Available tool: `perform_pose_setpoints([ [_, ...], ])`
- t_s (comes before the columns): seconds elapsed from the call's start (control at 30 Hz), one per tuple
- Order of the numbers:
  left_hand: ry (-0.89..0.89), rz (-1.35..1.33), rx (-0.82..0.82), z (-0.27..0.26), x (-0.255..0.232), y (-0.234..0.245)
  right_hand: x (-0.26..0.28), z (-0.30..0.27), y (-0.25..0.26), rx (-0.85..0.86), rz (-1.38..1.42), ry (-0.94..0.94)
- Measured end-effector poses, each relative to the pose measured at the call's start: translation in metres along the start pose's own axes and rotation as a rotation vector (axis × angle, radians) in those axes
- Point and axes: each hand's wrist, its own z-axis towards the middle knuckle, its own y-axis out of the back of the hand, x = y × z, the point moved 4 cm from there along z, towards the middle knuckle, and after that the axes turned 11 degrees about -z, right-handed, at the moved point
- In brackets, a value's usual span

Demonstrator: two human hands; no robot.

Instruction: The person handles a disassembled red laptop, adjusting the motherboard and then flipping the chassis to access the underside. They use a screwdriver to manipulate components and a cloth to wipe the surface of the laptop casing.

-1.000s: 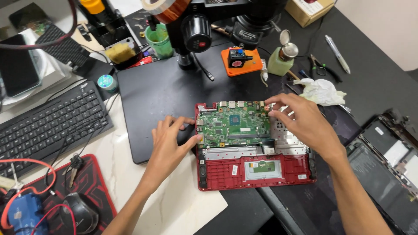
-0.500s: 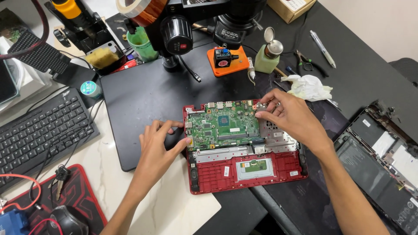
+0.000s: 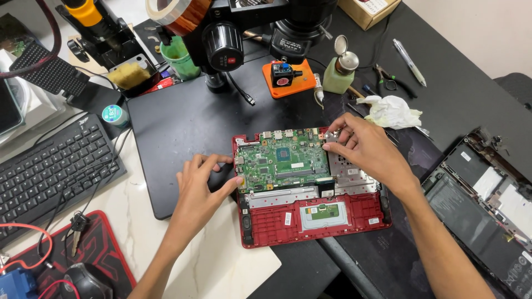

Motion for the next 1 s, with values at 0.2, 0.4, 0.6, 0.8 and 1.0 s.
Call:
perform_pose_setpoints([
  [0.2,-0.009,0.003,-0.022,-0.001,-0.004,0.0,0.002,-0.001,0.0,-0.018,-0.013,0.006],
  [0.4,-0.046,0.017,-0.04,-0.003,-0.006,0.0,0.0,-0.001,-0.003,-0.058,-0.032,0.035],
  [0.6,-0.148,-0.005,-0.087,-0.008,-0.02,-0.004,0.032,-0.02,0.004,-0.152,-0.271,0.042],
  [0.8,-0.342,0.002,-0.023,-0.013,-0.029,-0.009,0.091,-0.065,-0.04,-0.121,-0.055,0.382],
  [1.0,-0.503,0.082,-0.109,-0.028,-0.028,-0.018,0.102,-0.089,-0.086,-0.268,-0.143,0.547],
])
